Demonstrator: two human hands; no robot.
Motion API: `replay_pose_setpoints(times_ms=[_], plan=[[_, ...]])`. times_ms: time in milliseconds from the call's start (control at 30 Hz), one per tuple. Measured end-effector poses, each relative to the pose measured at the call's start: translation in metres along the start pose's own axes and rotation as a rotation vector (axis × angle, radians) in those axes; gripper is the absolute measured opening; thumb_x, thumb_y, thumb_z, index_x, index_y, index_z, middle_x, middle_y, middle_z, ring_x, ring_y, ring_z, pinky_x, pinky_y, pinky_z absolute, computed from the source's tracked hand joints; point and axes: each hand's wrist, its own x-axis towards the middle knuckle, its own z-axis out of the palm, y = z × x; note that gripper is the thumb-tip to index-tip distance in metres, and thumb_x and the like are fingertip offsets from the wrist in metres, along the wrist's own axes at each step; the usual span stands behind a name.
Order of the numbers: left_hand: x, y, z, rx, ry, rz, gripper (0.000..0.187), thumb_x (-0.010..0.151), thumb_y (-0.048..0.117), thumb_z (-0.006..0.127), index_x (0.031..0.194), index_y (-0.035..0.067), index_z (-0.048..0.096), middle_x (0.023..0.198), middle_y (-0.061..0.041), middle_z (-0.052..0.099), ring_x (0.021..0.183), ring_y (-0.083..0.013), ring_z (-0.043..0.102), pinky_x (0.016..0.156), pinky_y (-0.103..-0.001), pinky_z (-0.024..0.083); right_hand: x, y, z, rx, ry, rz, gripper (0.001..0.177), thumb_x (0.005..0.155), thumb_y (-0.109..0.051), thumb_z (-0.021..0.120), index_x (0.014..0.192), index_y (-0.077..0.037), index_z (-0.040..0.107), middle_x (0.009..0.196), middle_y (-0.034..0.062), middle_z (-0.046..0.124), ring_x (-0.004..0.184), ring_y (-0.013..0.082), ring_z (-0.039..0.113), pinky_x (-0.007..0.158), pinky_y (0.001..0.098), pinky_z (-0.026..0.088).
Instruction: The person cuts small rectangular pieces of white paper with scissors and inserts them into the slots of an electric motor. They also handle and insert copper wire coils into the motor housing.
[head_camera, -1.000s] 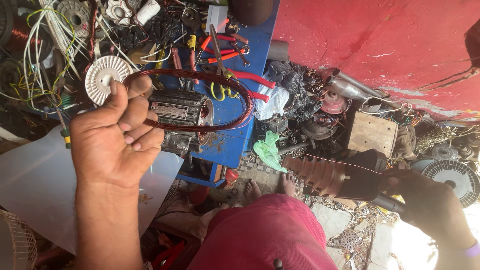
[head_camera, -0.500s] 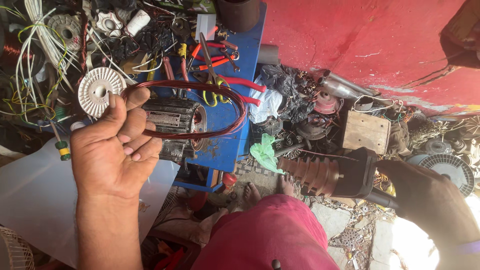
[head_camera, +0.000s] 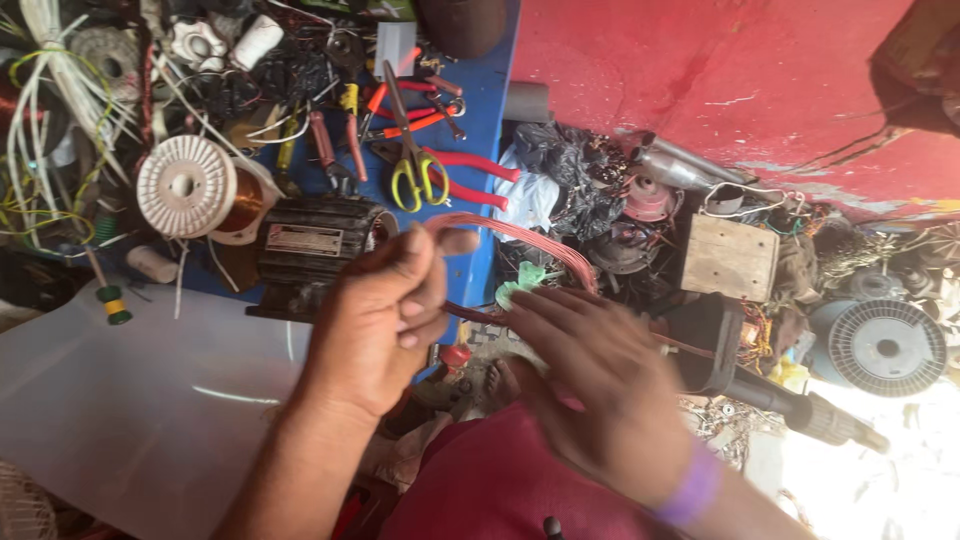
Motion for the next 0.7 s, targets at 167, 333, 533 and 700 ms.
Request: replay_pose_setpoints(times_ms=[167, 333, 533, 700], plan=[[0.009, -0.012, 0.005, 0.046, 0.012, -0.028, 0.033, 0.106, 0.030, 0.059, 0.098, -0.002, 0.064, 0.114, -0.007, 0.074, 0.061, -0.0029, 0.039, 0.046, -0.019, 0.029, 0.021, 0.018, 0.039, 0.322, -0.103, 0.157, 0.021, 0.094, -0.012, 0.076, 0.114, -0.009, 0.071, 0.100, 0.0063, 0.076, 0.085, 0.0230, 0.076, 0.075, 0.0351, 0.059], [0.015, -0.024, -0.002, 0.170, 0.043, -0.146, 0.037, 0.103, 0.036, 0.056, 0.105, 0.004, 0.075, 0.065, -0.003, 0.057, 0.047, -0.0032, 0.033, 0.043, -0.018, 0.026, -0.010, 0.044, 0.079, 0.213, -0.012, -0.011, 0.028, 0.088, -0.007, 0.080, 0.112, -0.004, 0.067, 0.094, 0.0070, 0.069, 0.079, 0.0254, 0.068, 0.070, 0.0415, 0.053], [-0.003, -0.049, -0.019, 0.289, 0.132, -0.239, 0.034, 0.103, 0.034, 0.055, 0.097, 0.005, 0.071, 0.066, -0.002, 0.061, 0.048, -0.0033, 0.034, 0.044, -0.020, 0.025, -0.033, 0.062, 0.091, 0.192, 0.010, -0.124, 0.042, 0.081, -0.003, 0.085, 0.117, -0.007, 0.065, 0.114, 0.0101, 0.067, 0.102, 0.0281, 0.067, 0.086, 0.0381, 0.051], [-0.011, -0.065, -0.030, 0.177, 0.141, -0.339, 0.030, 0.102, 0.032, 0.058, 0.096, 0.005, 0.071, 0.069, -0.003, 0.063, 0.049, -0.0035, 0.034, 0.045, -0.021, 0.022, -0.025, 0.061, 0.081, 0.210, 0.050, -0.066, 0.062, 0.074, -0.026, 0.088, 0.121, -0.004, 0.056, 0.134, 0.0227, 0.053, 0.124, 0.0444, 0.054, 0.110, 0.0576, 0.038]])
